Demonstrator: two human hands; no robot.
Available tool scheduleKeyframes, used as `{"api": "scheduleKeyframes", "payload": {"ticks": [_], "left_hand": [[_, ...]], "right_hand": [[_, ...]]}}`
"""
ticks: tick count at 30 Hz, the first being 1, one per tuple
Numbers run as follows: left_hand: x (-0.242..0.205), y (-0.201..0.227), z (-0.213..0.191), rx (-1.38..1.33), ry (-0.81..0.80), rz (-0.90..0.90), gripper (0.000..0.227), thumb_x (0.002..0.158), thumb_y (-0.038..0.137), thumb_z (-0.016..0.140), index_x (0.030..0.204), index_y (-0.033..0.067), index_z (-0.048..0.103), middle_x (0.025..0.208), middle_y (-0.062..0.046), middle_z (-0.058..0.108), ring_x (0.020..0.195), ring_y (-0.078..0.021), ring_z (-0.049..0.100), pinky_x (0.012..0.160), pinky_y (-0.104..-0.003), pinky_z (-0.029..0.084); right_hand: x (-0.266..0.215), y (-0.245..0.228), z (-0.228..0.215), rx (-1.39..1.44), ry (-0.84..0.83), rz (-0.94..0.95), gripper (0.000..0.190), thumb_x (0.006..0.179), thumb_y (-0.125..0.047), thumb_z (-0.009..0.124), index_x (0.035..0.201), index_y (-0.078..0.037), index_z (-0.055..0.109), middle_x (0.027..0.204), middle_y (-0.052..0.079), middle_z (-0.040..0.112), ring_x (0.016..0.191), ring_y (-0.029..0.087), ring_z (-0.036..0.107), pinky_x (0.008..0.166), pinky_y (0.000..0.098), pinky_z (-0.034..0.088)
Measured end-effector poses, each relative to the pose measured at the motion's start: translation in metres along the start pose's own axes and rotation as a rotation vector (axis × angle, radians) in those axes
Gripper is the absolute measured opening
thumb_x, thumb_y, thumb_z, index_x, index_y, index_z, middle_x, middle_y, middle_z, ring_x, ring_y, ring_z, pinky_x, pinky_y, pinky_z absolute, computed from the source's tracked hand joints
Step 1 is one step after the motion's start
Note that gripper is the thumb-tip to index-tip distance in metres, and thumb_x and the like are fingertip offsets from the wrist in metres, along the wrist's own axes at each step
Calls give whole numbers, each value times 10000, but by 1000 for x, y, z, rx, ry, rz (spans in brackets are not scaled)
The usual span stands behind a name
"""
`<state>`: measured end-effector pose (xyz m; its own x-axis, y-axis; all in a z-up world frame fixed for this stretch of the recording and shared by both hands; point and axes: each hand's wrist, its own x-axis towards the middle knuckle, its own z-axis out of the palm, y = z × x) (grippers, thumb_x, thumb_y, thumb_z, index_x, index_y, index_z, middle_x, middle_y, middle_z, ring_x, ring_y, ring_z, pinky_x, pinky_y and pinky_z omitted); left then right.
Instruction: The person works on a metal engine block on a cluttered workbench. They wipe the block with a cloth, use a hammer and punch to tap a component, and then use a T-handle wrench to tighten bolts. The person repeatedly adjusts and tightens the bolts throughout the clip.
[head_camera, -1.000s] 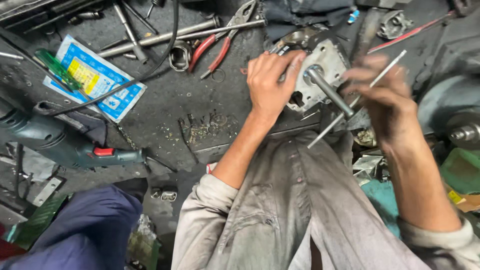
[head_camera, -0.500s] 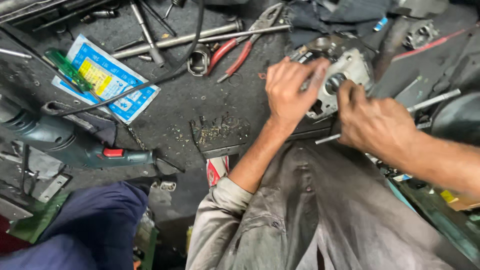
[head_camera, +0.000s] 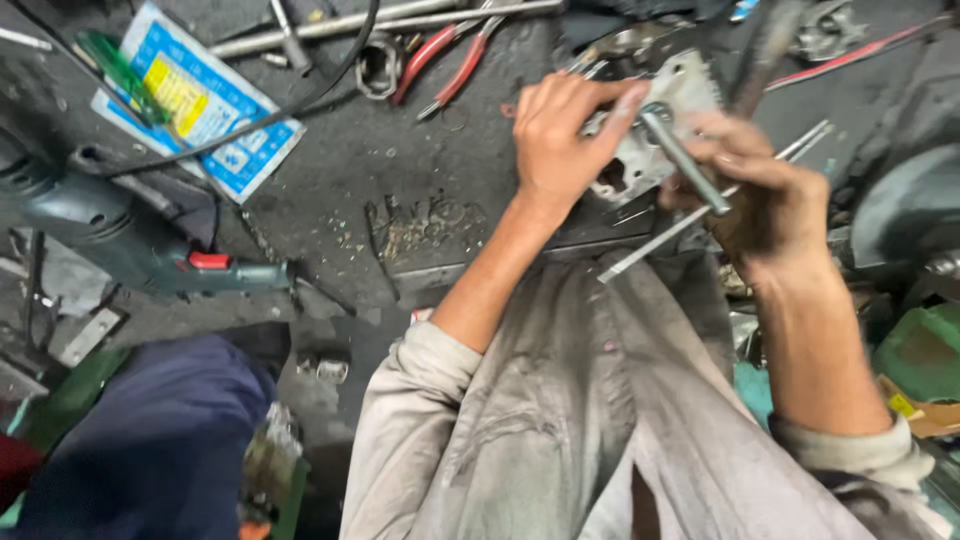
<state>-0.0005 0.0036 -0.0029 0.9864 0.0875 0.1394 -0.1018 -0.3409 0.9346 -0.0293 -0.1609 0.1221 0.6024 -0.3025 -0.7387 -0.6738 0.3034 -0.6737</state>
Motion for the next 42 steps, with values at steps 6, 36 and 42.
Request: {"api": "scheduleKeyframes", "payload": {"ticks": [6, 36, 42], "left_hand": [[-3, 3, 3, -20, 31, -37, 103, 860, 232, 827, 897, 148, 781, 814, 36, 696, 822, -180, 644, 783, -353, 431], [5, 4, 2, -26, 7, -78, 119, 836, 217, 848, 854, 135, 764, 787, 37, 678, 772, -177, 630, 774, -352, 423], [4, 8, 3, -22, 21, -116, 138, 860, 259, 839, 861, 153, 751, 810, 58, 690, 787, -161, 649, 792, -340, 442]], "right_hand": [[-43, -42, -8, -1596, -171, -1159, 556, 657, -47, 605, 1208, 17, 625, 1118, 172, 698, 1150, 312, 617, 1099, 511, 389], [-33, -39, 2, -894, -6, -639, 557, 828, -130, 668, 1353, -24, 516, 1266, 107, 601, 1189, 248, 562, 1044, 435, 464], [-23, -38, 29, -2085, -393, -915, 810, 630, -312, 772, 1344, 28, 598, 1049, 130, 673, 1099, 299, 631, 1049, 498, 422]]}}
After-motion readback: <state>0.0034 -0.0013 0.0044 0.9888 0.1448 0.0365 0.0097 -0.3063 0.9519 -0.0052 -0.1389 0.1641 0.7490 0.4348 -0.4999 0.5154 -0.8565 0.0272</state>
